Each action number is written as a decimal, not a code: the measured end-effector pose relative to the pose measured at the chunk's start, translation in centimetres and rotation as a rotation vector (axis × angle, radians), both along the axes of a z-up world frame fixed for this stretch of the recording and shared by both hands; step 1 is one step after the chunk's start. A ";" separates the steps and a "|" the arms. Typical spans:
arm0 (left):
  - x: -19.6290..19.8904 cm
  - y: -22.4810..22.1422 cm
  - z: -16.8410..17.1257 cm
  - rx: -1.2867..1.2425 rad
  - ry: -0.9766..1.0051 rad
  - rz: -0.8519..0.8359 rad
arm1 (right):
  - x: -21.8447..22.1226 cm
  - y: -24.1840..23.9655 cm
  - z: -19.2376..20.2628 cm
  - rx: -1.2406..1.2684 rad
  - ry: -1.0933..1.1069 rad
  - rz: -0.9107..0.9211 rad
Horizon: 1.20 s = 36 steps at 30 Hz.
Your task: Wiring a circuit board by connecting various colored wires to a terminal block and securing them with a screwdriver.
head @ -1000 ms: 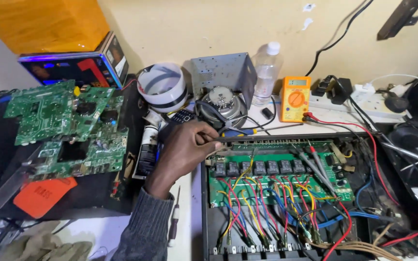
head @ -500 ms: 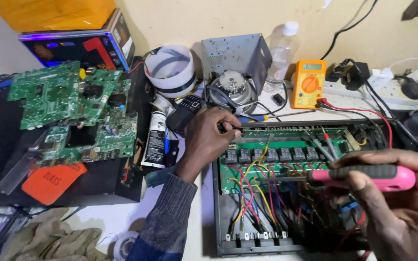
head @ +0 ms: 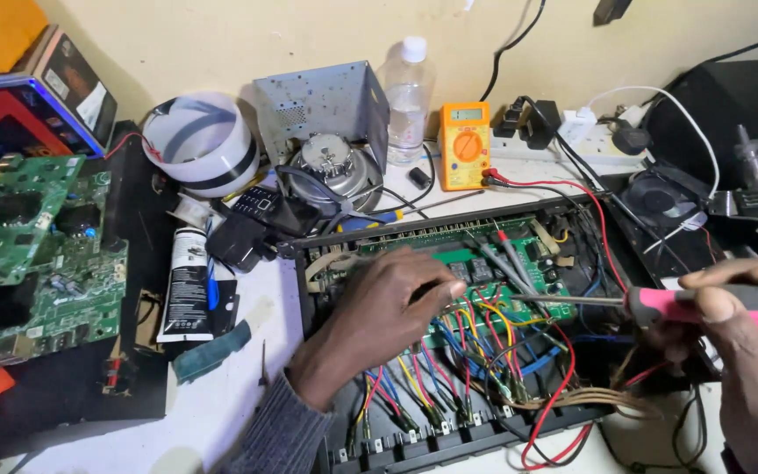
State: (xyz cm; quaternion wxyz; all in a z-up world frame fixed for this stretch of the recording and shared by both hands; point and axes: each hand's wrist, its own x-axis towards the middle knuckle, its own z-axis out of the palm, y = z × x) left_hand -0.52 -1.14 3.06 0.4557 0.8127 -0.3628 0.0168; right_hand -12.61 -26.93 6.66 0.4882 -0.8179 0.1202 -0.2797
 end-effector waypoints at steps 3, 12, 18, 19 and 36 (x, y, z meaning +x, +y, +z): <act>0.8 1.2 0.0 0.066 0.122 0.067 | -0.4 2.0 0.9 -0.104 -0.098 0.071; 1.5 2.8 -0.6 0.066 0.358 0.042 | 2.5 6.3 -1.3 -0.070 -0.277 0.415; 1.6 2.8 -0.6 0.121 0.286 0.041 | 3.3 6.4 -0.8 -0.166 -0.176 0.457; 1.5 2.7 -0.4 0.144 0.286 0.050 | 3.4 6.3 -0.5 -0.261 -0.161 0.457; 1.8 2.7 -1.7 0.148 0.151 0.014 | 4.8 6.9 1.5 -0.469 -0.095 0.645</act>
